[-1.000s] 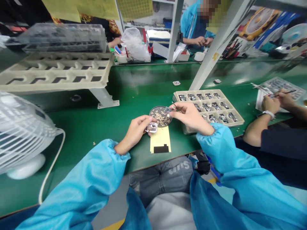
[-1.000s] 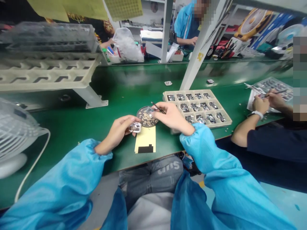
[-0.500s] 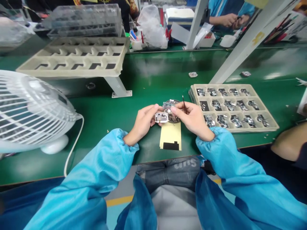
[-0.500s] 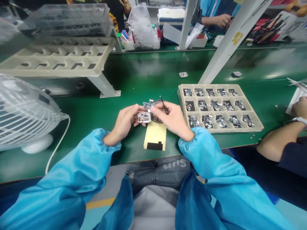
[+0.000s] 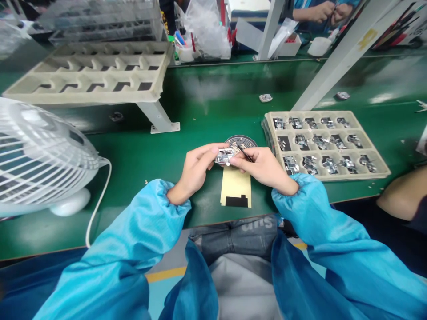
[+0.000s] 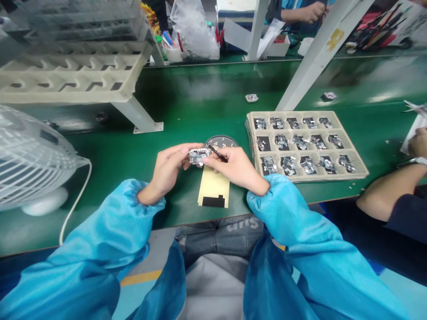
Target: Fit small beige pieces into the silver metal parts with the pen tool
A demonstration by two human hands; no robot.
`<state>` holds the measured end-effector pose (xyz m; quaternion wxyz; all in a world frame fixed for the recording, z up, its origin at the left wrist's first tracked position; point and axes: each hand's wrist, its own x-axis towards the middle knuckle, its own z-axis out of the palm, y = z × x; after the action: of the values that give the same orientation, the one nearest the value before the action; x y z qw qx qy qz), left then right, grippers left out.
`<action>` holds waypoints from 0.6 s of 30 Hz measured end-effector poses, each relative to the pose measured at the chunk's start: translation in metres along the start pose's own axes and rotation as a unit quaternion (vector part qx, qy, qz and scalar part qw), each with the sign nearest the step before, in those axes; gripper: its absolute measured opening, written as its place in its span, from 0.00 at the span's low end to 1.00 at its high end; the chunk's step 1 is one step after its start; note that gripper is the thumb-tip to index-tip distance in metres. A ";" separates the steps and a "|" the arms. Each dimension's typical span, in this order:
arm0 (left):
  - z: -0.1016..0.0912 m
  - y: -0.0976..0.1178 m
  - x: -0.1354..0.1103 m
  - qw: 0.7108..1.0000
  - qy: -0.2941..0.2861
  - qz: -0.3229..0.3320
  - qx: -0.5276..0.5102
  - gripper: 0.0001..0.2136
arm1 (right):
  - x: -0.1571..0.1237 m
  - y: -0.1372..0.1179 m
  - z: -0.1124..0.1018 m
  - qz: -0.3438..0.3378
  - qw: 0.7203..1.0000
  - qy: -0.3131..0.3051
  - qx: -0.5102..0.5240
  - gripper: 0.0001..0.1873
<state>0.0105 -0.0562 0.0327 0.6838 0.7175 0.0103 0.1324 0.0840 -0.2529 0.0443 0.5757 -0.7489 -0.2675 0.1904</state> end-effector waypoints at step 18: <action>0.000 0.003 -0.005 0.983 -0.034 0.081 0.163 0.21 | 0.001 0.002 -0.008 0.031 0.999 -0.004 0.040 0.28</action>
<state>0.0054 -0.0577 0.0352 0.5442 0.8222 -0.0501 0.1594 0.0893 -0.2585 0.0448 0.5977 -0.7327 -0.2386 0.2212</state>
